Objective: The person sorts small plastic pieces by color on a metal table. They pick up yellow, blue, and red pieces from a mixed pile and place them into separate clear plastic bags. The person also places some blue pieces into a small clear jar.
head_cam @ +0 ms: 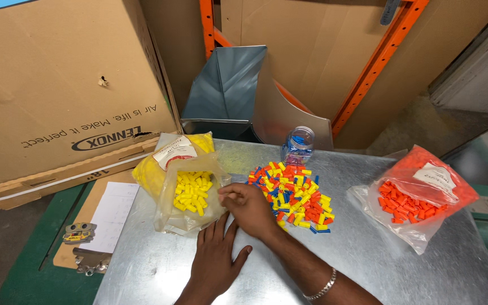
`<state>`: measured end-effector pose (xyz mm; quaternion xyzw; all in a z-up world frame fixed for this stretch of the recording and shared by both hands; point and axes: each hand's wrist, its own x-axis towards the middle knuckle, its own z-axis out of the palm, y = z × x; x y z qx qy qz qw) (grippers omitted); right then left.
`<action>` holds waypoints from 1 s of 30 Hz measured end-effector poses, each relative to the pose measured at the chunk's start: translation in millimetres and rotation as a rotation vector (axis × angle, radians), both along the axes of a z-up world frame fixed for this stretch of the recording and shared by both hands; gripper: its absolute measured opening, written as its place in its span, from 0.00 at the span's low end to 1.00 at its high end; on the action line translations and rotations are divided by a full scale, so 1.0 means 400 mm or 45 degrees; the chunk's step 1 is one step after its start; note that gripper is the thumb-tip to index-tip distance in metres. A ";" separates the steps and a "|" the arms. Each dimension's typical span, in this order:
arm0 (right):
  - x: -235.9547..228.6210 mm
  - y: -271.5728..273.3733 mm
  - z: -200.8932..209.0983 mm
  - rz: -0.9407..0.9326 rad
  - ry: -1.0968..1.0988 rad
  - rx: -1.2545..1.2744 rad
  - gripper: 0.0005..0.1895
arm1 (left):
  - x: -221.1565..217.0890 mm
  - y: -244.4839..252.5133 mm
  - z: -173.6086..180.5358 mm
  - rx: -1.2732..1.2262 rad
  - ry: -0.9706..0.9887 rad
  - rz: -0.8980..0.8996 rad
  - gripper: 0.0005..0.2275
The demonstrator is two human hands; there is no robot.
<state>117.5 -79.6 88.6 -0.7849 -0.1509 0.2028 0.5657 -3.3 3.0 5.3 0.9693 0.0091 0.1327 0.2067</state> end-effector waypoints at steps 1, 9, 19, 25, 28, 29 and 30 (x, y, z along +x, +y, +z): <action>0.018 -0.024 -0.013 -0.002 0.000 -0.002 0.12 | 0.000 0.002 0.003 -0.002 0.000 -0.002 0.27; 0.180 -0.274 0.048 -0.359 -0.244 -0.545 0.08 | 0.001 0.000 0.000 0.028 0.119 0.008 0.30; 0.322 -0.372 -0.024 -0.279 -0.312 -0.805 0.12 | 0.000 -0.002 0.000 0.019 0.158 0.020 0.30; 0.315 -0.349 -0.022 -0.264 -0.225 -0.813 0.13 | 0.001 -0.003 0.011 0.002 0.120 0.020 0.29; 0.314 -0.358 -0.030 -0.321 -0.222 -0.795 0.12 | 0.003 -0.003 0.003 0.007 0.130 0.021 0.29; 0.312 -0.365 -0.030 -0.381 -0.217 -0.726 0.12 | 0.003 -0.003 0.001 0.017 0.107 0.024 0.29; 0.311 -0.371 -0.030 -0.441 -0.212 -0.657 0.12 | 0.003 -0.004 -0.001 0.026 0.085 0.027 0.29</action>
